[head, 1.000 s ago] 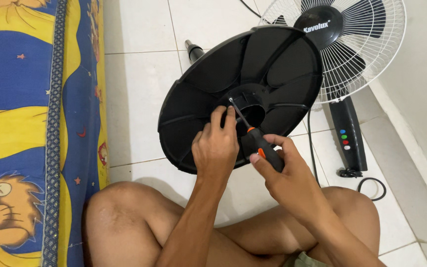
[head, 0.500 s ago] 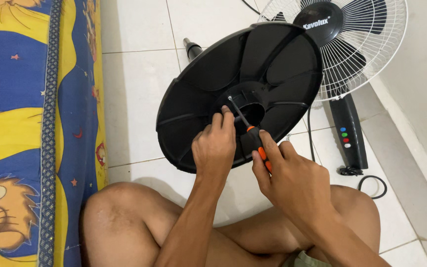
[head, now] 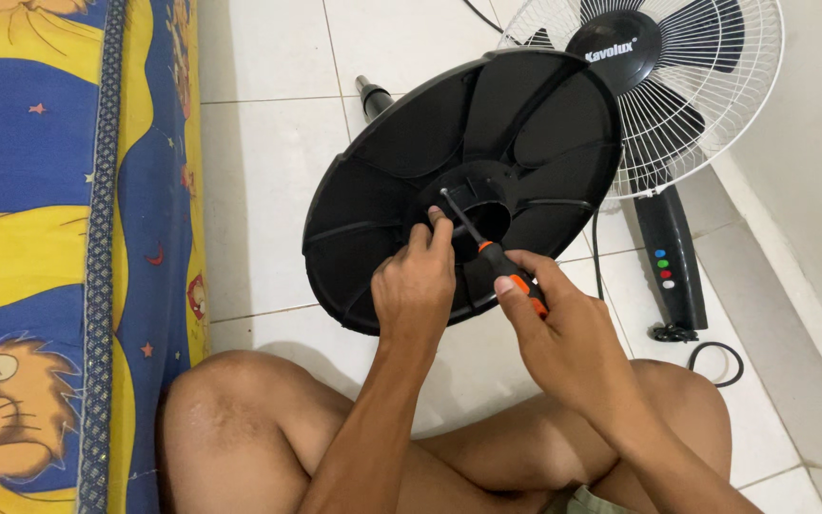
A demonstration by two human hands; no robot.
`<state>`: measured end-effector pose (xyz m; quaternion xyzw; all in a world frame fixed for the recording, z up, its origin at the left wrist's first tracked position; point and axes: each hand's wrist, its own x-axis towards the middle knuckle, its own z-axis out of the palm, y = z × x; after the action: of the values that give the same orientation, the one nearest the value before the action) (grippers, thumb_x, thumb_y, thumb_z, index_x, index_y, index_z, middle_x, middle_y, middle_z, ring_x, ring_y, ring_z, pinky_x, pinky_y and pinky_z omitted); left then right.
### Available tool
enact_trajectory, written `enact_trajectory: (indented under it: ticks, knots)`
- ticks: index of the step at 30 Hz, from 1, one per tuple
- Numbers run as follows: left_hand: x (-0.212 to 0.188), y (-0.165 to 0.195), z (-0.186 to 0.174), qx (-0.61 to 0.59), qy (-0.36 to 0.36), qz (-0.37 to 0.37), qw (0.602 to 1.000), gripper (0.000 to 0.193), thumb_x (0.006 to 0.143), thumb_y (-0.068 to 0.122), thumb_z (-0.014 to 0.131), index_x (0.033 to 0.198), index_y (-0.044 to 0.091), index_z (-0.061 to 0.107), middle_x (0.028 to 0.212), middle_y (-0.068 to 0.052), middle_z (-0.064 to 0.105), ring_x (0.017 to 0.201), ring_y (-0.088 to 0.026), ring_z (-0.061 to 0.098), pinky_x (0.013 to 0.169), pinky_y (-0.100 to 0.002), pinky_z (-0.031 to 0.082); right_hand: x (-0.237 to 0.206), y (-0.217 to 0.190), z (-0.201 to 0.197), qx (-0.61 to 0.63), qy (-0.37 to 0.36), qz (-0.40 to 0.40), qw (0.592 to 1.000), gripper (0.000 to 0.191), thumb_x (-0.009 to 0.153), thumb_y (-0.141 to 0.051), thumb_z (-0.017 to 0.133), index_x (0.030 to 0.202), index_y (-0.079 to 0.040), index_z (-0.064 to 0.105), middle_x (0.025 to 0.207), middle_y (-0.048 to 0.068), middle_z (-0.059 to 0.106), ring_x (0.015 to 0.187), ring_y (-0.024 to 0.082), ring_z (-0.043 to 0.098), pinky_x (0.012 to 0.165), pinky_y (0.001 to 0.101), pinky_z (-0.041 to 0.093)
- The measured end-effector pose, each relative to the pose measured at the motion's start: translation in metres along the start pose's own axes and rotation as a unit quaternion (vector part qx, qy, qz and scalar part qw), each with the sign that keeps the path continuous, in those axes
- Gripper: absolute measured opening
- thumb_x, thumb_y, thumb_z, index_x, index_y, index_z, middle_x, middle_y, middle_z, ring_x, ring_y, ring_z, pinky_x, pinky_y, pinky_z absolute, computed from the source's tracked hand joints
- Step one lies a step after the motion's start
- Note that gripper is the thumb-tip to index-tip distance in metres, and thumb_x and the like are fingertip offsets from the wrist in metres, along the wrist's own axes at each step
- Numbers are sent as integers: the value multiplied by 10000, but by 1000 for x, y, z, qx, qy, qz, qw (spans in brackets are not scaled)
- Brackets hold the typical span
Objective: The person sits on the floor and works on a pedestal fan. They position the fan head, insert the metal pole into the round base, then use a screwdriver to unscrew a screw from the underside of the base, handling the screw by hand.
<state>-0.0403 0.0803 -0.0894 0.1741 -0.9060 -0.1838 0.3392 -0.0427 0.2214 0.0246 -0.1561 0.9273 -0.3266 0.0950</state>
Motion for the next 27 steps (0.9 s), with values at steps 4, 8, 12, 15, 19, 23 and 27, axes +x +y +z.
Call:
enact_trajectory:
  ticks: [4,8,12,15,19,23,27]
  knots:
    - [0,1,1,20,16,5,1000,287,962,132,665,1228,26,659,745,-52,638,531,-152,644,452,-291,514,2,4,-2,93,-25,22,995,387,983,-309,624,1296,-89,681,653,143,590,544,135,509,476,313,405]
    - [1,0,1,9,-10,-11,1000,285,965,127,667,1227,13,670,668,-50,619,451,-135,607,389,-276,490,0,3,-3,-15,-43,76,996,476,972,-330,669,1403,-138,605,670,122,649,515,172,593,488,322,436]
    - [1,-1,1,10,-1,-6,1000,281,969,130,670,1227,17,669,668,-50,617,457,-140,610,386,-274,482,-8,1,0,-75,78,-200,974,439,912,-281,671,1284,-52,624,799,87,674,580,177,676,474,298,524]
    - [1,-1,2,-2,-7,-7,1000,292,960,125,673,1224,3,660,680,-65,626,465,-165,629,396,-288,497,-11,1,2,-282,106,-192,934,413,920,-297,678,1309,-158,677,641,69,632,428,258,609,413,379,479]
    - [0,-2,1,-49,-16,-10,999,317,972,94,661,1257,-39,622,754,-104,638,544,-193,667,436,-283,536,-7,-1,2,-324,143,-254,900,394,922,-318,679,1286,-168,698,577,56,594,407,243,596,361,375,448]
    - [0,-1,2,-55,-18,-6,998,347,963,90,658,1279,-46,606,788,-122,646,581,-217,686,461,-297,556,-3,-3,1,-324,115,-239,908,416,932,-326,655,1293,-121,683,539,80,621,348,259,576,332,374,448]
    - [1,-2,3,-65,-53,-23,996,362,967,80,647,1300,-52,595,783,-127,646,583,-216,694,457,-298,562,-2,-6,2,-268,96,-227,931,420,946,-315,640,1276,-56,673,565,105,656,362,263,588,356,372,460]
